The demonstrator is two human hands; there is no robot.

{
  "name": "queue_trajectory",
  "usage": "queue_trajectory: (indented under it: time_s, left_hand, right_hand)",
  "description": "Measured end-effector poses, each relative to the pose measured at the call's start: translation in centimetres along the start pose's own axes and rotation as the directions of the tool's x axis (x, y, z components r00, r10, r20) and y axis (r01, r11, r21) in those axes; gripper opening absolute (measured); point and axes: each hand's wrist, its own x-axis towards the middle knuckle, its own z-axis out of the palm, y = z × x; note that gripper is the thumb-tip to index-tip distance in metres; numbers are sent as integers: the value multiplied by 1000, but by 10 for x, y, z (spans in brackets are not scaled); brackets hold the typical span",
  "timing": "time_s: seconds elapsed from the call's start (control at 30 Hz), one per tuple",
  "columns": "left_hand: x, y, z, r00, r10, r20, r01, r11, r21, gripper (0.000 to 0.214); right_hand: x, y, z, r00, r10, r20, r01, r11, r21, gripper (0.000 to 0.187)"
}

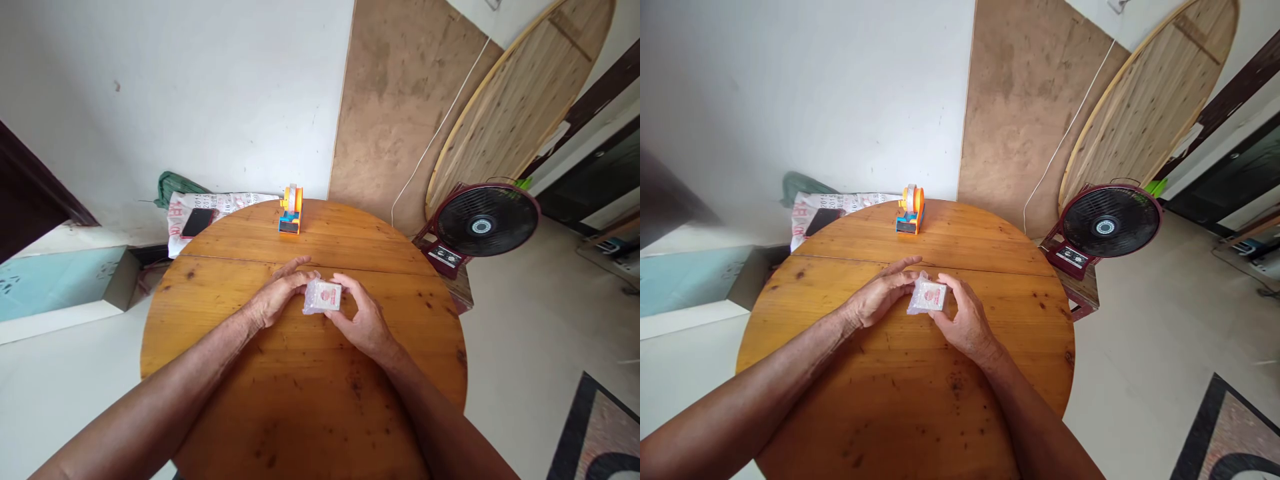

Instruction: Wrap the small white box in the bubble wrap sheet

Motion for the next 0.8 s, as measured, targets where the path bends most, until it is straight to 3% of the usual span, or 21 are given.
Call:
queue_trajectory:
  time_s: [0.17, 0.33, 0.57, 0.8]
  left_hand:
    - [1, -4, 1, 1000, 8, -12, -7, 993, 118, 57]
    - [-3, -1, 4, 1000, 2, 23, -7, 969, 248, 53]
    - [-4, 4, 2, 998, 55, -29, -43, 949, 314, 51]
    - [0, -6, 1, 998, 5, 56, -26, 926, 375, 67]
  right_hand:
    - [1, -5, 3, 991, 125, 53, -129, 987, 94, 57]
    - [4, -12, 0, 955, 233, 184, -243, 969, 34, 57]
    - [4, -17, -6, 959, 181, 218, -183, 983, -11, 64]
    - [4, -11, -3, 978, 142, 152, -133, 989, -71, 53]
